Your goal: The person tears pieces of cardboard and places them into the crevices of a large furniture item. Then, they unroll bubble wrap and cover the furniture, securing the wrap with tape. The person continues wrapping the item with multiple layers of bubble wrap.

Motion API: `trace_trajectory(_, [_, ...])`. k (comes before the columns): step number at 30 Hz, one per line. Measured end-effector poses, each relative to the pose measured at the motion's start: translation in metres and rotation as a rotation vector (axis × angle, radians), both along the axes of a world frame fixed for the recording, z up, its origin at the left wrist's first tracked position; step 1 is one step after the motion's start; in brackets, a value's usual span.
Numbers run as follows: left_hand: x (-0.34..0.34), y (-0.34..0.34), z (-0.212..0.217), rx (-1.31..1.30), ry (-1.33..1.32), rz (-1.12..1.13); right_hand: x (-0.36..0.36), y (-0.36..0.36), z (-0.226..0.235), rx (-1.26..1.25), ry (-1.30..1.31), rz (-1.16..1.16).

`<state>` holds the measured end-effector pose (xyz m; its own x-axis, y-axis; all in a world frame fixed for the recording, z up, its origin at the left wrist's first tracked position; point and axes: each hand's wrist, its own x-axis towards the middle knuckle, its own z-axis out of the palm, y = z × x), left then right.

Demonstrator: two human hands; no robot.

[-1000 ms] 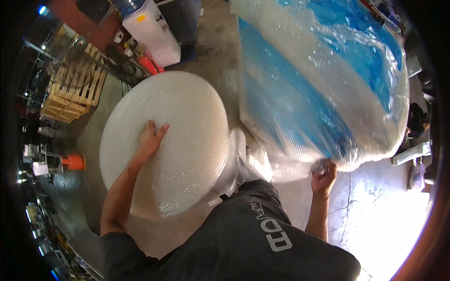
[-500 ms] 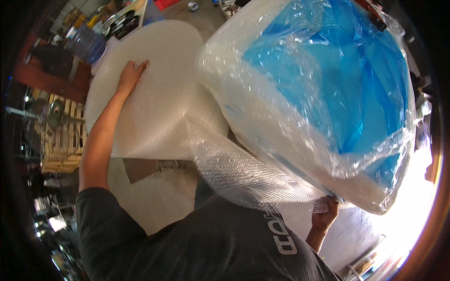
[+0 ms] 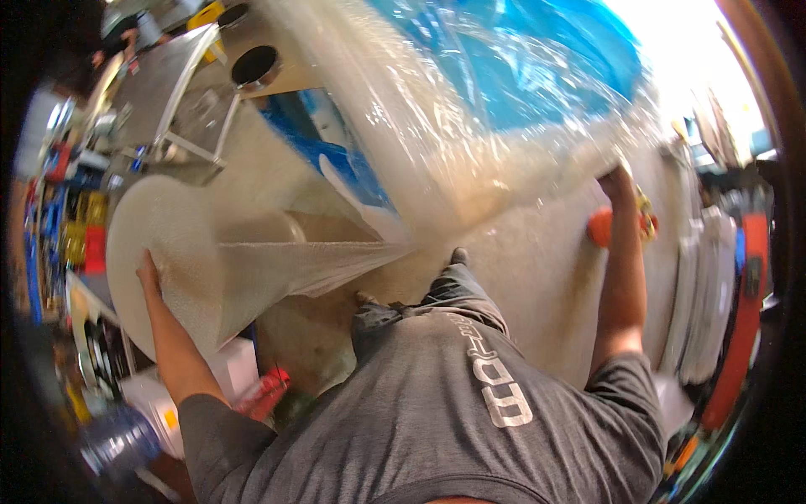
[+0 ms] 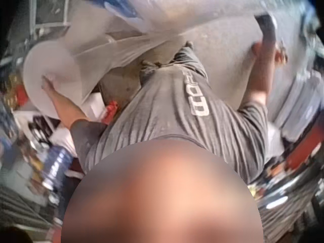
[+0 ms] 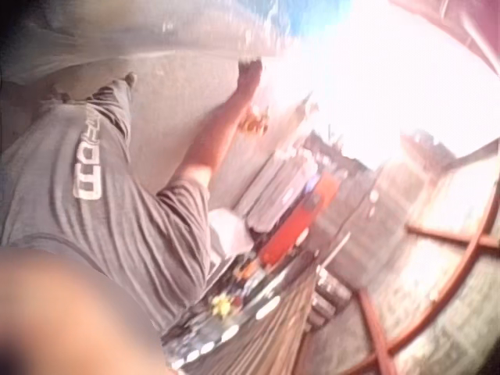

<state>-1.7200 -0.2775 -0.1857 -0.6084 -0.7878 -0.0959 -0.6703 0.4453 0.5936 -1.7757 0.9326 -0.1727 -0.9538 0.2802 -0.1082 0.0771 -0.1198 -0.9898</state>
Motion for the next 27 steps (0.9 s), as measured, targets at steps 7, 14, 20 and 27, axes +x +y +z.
trace_trajectory(7, [-0.050, 0.111, 0.054, -0.514, -0.344, -0.197, -0.013, -0.048, 0.038, 0.146, -0.363, -0.207])
trace_trajectory(14, [0.033, 0.497, 0.050, -0.420, 0.486, -1.481, 0.012, -0.071, 0.054, -0.007, -0.272, -0.256])
trace_trajectory(20, [0.069, 0.552, 0.089, -0.289, 0.658, -1.714, 0.003, -0.073, 0.060, 0.159, -0.274, -0.248])
trace_trajectory(27, [0.106, 0.515, 0.129, -0.610, 0.536, -1.578, 0.016, -0.083, 0.089, 0.154, -0.122, -0.226])
